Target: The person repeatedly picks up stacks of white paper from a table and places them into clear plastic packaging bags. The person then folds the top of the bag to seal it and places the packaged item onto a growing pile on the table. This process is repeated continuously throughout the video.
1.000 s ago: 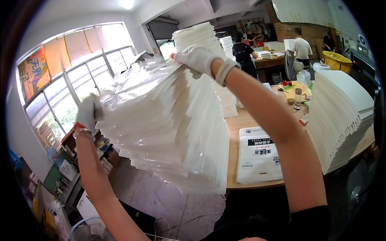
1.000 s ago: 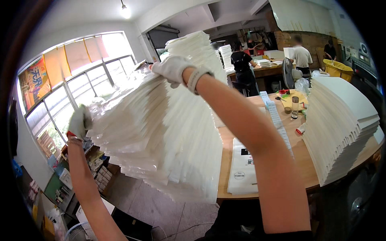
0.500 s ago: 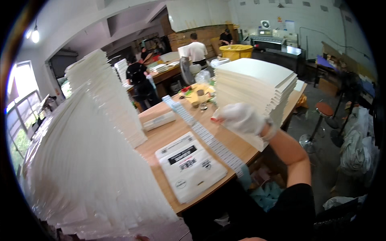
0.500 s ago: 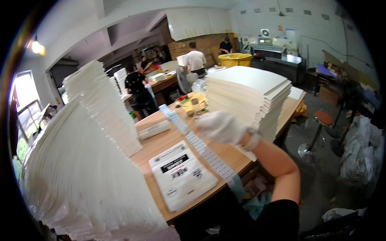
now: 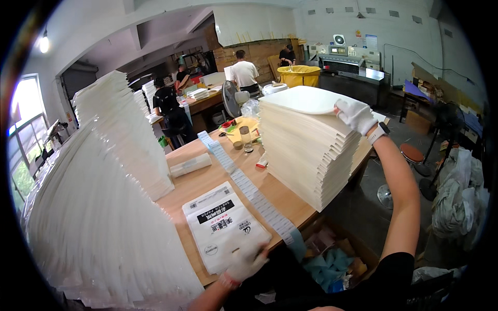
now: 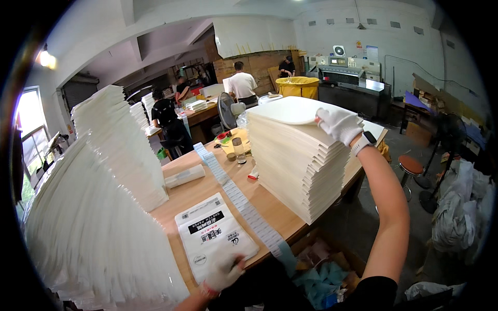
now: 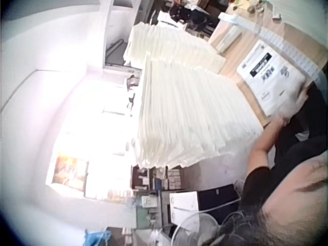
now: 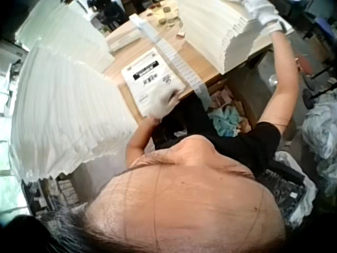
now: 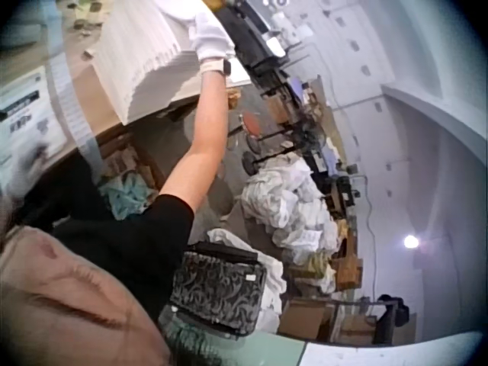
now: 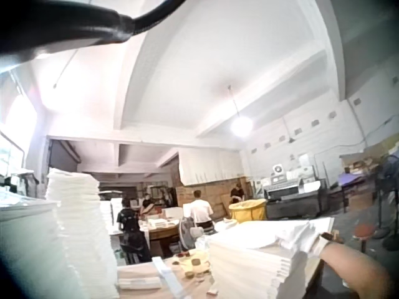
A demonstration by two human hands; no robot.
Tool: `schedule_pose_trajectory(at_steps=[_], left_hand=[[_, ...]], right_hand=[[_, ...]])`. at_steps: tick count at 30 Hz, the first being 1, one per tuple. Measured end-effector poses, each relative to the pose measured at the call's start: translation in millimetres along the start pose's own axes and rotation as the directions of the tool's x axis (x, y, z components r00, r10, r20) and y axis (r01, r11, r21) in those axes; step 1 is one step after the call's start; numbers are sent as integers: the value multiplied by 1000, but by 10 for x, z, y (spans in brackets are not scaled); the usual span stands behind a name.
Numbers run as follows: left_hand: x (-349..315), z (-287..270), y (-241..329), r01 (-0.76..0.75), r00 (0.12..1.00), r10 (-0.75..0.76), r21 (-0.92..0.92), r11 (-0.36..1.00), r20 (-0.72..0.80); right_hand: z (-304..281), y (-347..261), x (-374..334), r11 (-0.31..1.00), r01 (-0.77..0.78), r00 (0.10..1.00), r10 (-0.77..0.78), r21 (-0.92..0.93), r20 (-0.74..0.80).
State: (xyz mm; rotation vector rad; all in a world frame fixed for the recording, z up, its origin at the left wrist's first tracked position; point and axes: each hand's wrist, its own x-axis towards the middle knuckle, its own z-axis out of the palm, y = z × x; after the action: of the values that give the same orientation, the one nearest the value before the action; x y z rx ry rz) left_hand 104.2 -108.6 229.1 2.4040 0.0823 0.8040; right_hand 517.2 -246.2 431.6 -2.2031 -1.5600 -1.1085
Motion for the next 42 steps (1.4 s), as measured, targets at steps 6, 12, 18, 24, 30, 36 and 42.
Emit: schedule_pose_trajectory(at_steps=[6,12,18,24,30,36,42], left_hand=[[1758,397,639,368,919,-84,-915,-167,385],[1722,-115,949,530,705,-519,-845,-68,483],[1038,-660,937,552,834,-382,-612,566,398],[-63,271,590,-149,959,173,119,982,-224],[-352,428,107,-182,983,180,28,983,45],[-1044,433,-1815,642,728,-676,460,613,-115],[-869,246,-2091,654,718,-684,215,726,126]], right_hand=[[-676,-721,-134,943,333,910,-327,-20,-253],[-1234,-905,-636,741,240,927,-366,627,77],[-418,-788,-1571,-97,-641,710,300,761,637],[26,-2584,-2097,-154,-252,892,347,956,291],[511,-3036,-2375,-116,-430,749,508,895,425],[521,-2883,-2187,140,-520,826,333,842,455],[500,-2943,-2210,650,-383,868,10,656,496]])
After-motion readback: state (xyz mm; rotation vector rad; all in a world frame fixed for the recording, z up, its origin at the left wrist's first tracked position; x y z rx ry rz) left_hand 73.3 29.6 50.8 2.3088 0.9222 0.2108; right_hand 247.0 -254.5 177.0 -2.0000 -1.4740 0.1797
